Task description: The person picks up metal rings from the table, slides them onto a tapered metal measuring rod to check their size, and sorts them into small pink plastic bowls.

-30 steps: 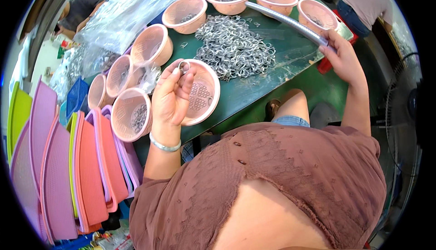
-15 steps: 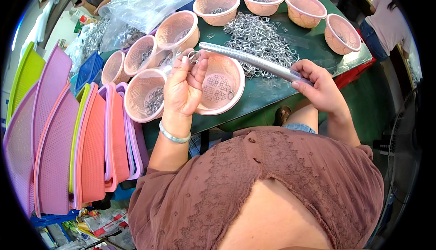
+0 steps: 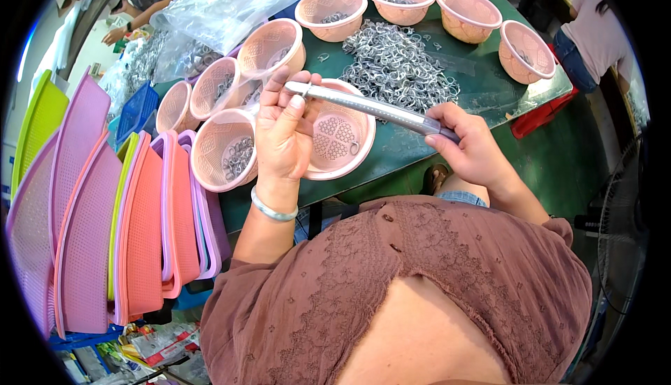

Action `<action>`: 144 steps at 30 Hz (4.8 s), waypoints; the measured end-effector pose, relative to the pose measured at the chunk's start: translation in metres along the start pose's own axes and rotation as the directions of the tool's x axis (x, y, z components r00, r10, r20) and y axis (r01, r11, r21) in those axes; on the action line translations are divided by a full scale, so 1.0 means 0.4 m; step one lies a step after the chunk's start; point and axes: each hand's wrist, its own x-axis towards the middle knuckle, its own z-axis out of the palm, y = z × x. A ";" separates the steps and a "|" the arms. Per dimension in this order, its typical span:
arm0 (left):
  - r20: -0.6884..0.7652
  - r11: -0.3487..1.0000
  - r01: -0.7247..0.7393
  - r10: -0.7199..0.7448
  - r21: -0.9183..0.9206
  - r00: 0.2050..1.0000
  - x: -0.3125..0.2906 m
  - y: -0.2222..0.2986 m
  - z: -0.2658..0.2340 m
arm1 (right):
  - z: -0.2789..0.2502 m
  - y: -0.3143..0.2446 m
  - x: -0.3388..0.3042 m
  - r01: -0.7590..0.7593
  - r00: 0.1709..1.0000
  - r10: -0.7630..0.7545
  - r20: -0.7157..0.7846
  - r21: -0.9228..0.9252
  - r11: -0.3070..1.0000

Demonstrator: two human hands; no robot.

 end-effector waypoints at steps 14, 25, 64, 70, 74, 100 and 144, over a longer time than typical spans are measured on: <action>-0.003 0.996 0.071 -0.071 0.062 0.997 -0.017 -0.018 0.015 | 0.084 0.026 0.043 0.305 0.910 -0.369 -0.187 -0.297 0.905; 0.061 0.929 0.038 -0.065 0.369 0.996 -0.020 -0.027 0.041 | 0.103 0.036 0.060 0.327 0.908 -0.375 -0.186 -0.244 0.913; 0.143 0.838 0.051 -0.152 0.544 0.978 0.052 -0.009 0.066 | 0.115 0.066 0.066 0.257 0.920 -0.259 -0.294 -0.044 0.965; 0.156 0.785 0.012 -0.139 0.619 0.978 0.059 -0.009 0.094 | 0.087 0.068 0.065 0.287 0.902 -0.304 -0.307 -0.101 0.953; 0.127 0.801 -0.032 -0.055 0.597 0.990 0.082 -0.019 0.119 | 0.053 0.068 0.045 0.251 0.908 -0.264 -0.324 -0.081 0.965; 0.561 0.077 -0.569 -0.317 0.819 0.765 0.551 -0.174 0.196 | -0.107 0.201 -0.143 0.153 0.725 0.142 -0.674 0.358 0.921; 0.100 0.906 0.417 -0.422 0.066 0.901 0.140 0.023 -0.023 | -0.027 0.129 -0.066 -0.027 0.972 0.103 -0.210 0.336 0.942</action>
